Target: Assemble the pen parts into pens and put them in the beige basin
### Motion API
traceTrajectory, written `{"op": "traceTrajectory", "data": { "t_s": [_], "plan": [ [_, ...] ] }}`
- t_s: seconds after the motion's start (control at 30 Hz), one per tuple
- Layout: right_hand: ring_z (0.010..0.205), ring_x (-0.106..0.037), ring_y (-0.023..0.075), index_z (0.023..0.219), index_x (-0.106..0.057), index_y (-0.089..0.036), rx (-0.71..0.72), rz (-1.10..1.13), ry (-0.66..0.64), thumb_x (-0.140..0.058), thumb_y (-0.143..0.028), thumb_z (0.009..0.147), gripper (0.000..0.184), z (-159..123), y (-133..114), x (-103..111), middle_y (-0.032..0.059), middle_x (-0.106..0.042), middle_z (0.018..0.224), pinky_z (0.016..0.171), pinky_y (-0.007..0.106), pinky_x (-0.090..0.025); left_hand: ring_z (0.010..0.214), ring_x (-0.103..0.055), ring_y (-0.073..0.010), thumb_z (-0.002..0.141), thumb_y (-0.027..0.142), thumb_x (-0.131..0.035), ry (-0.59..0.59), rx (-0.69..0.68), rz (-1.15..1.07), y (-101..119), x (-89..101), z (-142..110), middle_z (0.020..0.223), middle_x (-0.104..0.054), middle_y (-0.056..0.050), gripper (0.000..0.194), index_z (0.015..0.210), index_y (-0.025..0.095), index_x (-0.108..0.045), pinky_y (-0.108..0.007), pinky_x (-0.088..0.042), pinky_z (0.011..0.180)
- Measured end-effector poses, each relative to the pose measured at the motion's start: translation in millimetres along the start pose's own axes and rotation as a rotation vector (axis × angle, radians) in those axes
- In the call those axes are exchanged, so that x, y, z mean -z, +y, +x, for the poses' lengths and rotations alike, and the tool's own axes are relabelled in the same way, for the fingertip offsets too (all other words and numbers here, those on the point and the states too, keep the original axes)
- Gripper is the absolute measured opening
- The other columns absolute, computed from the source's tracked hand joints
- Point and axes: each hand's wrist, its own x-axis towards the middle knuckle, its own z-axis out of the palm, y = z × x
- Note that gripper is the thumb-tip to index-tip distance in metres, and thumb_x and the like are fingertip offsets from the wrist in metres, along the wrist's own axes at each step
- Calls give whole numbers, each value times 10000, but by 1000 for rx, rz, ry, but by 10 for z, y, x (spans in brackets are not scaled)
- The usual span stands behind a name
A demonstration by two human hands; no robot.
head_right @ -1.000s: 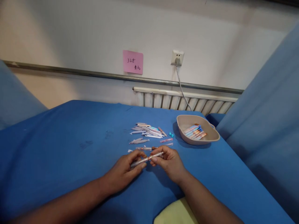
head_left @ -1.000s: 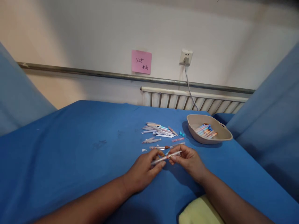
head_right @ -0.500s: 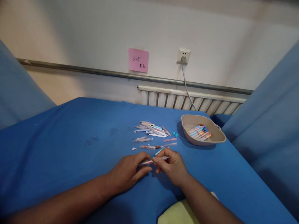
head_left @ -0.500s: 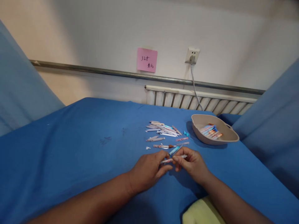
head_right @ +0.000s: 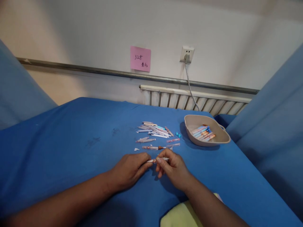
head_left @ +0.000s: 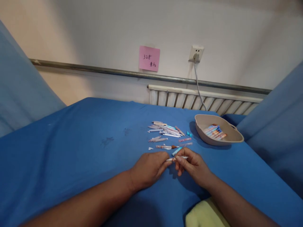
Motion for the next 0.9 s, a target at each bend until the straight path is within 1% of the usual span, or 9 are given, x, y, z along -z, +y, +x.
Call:
{"op": "traceTrajectory", "data": {
  "t_s": [0.17, 0.23, 0.33, 0.43, 0.5, 0.6, 0.67, 0.77, 0.9],
  "plan": [
    [457, -558, 94, 797, -499, -178, -30, 38, 4, -572, -474, 819, 305, -4, -3, 4, -27, -594, 596, 468, 217, -436, 767, -600, -171, 899, 423, -446, 9, 1, -18, 8, 7, 6, 889, -643, -17, 263, 1019, 209, -541, -234, -398, 631],
    [471, -560, 95, 823, -496, -181, -16, 60, -17, -578, -465, 818, 296, -14, -23, 9, -24, -597, 615, 482, 220, -443, 729, -592, -165, 918, 408, -406, 8, 8, -2, 5, 5, 8, 845, -637, -19, 259, 957, 198, -552, -230, -385, 605],
    [534, -578, 101, 889, -501, -182, 22, 62, -43, -594, -441, 814, 286, -29, -45, 19, -8, -613, 693, 534, 234, -460, 700, -581, -154, 958, 354, -293, -10, -1, 9, -13, 3, 12, 772, -619, -17, 342, 824, 192, -562, -229, -376, 610],
    [550, -579, 99, 893, -505, -182, 45, 51, -35, -572, -428, 834, 261, -28, -36, 21, -1, -621, 720, 547, 234, -455, 736, -591, -167, 934, 382, -367, 7, 28, -33, -18, 7, 4, 837, -633, -19, 262, 981, 205, -554, -234, -384, 627],
    [526, -570, 96, 876, -507, -183, 54, 41, -18, -552, -422, 848, 245, -18, -20, 18, -9, -620, 683, 536, 230, -448, 738, -594, -174, 898, 427, -443, 29, 55, -57, -5, 11, -3, 875, -640, -22, 294, 1081, 208, -513, -235, -380, 615],
    [504, -570, 97, 879, -516, -183, 59, 10, 0, -537, -412, 858, 231, -7, -3, 17, -7, -630, 679, 516, 230, -444, 703, -581, -161, 932, 413, -370, 20, 31, -45, 12, 10, -2, 824, -632, -16, 275, 951, 200, -542, -231, -364, 600],
    [518, -576, 99, 905, -525, -183, 68, -21, 9, -548, -399, 852, 224, -9, 1, 23, 7, -644, 736, 520, 233, -451, 689, -570, -153, 957, 382, -300, 7, -3, -10, 6, 4, 7, 780, -618, -13, 329, 844, 196, -546, -231, -358, 600],
    [553, -577, 100, 951, -530, -187, 101, -69, 27, -564, -360, 848, 205, -20, 3, 37, -4, -634, 729, 569, 242, -462, 685, -566, -151, 963, 353, -275, -1, -12, 27, -20, -5, 16, 758, -606, -12, 351, 802, 191, -542, -232, -362, 610],
    [536, -569, 96, 883, -531, -184, 116, -90, 41, -542, -338, 865, 156, -22, 3, 31, -14, -624, 683, 550, 233, -450, 710, -582, -157, 936, 401, -361, 14, 41, -47, -24, -3, 3, 810, -626, -7, 265, 1000, 201, -524, -235, -379, 625]
  ]
}}
